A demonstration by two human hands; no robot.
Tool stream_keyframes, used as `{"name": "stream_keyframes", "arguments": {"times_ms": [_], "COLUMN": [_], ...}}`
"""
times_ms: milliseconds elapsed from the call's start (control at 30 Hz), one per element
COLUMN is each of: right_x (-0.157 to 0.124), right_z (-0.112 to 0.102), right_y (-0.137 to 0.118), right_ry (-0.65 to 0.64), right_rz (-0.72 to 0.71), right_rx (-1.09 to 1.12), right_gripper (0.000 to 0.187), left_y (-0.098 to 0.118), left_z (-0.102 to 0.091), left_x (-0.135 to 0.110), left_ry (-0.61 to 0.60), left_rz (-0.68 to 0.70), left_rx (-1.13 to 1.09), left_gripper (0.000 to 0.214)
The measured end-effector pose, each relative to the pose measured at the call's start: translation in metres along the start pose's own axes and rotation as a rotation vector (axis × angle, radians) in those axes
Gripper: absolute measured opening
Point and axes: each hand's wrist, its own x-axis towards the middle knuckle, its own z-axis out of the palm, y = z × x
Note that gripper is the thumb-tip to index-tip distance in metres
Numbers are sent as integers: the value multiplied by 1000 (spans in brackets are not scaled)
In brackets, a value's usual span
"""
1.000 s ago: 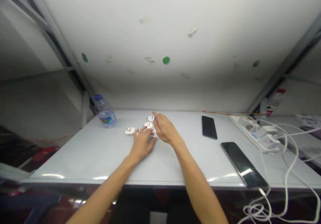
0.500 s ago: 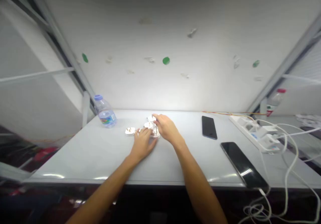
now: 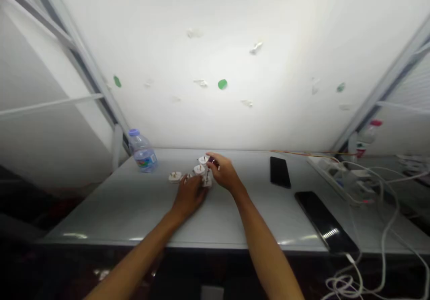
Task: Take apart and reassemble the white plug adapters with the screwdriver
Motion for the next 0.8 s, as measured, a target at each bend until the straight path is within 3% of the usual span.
{"name": "stream_keyframes", "arguments": {"times_ms": [133, 267, 467, 600, 800], "right_x": [2, 1, -7, -11, -12], "right_z": [-1, 8, 31, 42, 46], "right_y": [7, 15, 17, 18, 21], "right_ry": [124, 132, 142, 169, 200], "right_rz": [33, 47, 48, 31, 49], "right_rx": [54, 37, 45, 26, 35], "right_gripper": [30, 29, 25, 24, 22], "left_y": [-14, -27, -32, -29, -34], "left_z": [-9, -17, -17, -15, -6], "left_x": [-19, -30, -30, -18, 24], "left_ry": [59, 104, 218, 226, 109], "left_rz": [-19, -80, -289, -361, -194], "left_rx": [32, 83, 164, 220, 154], "left_gripper": [19, 20, 19, 24, 39]}}
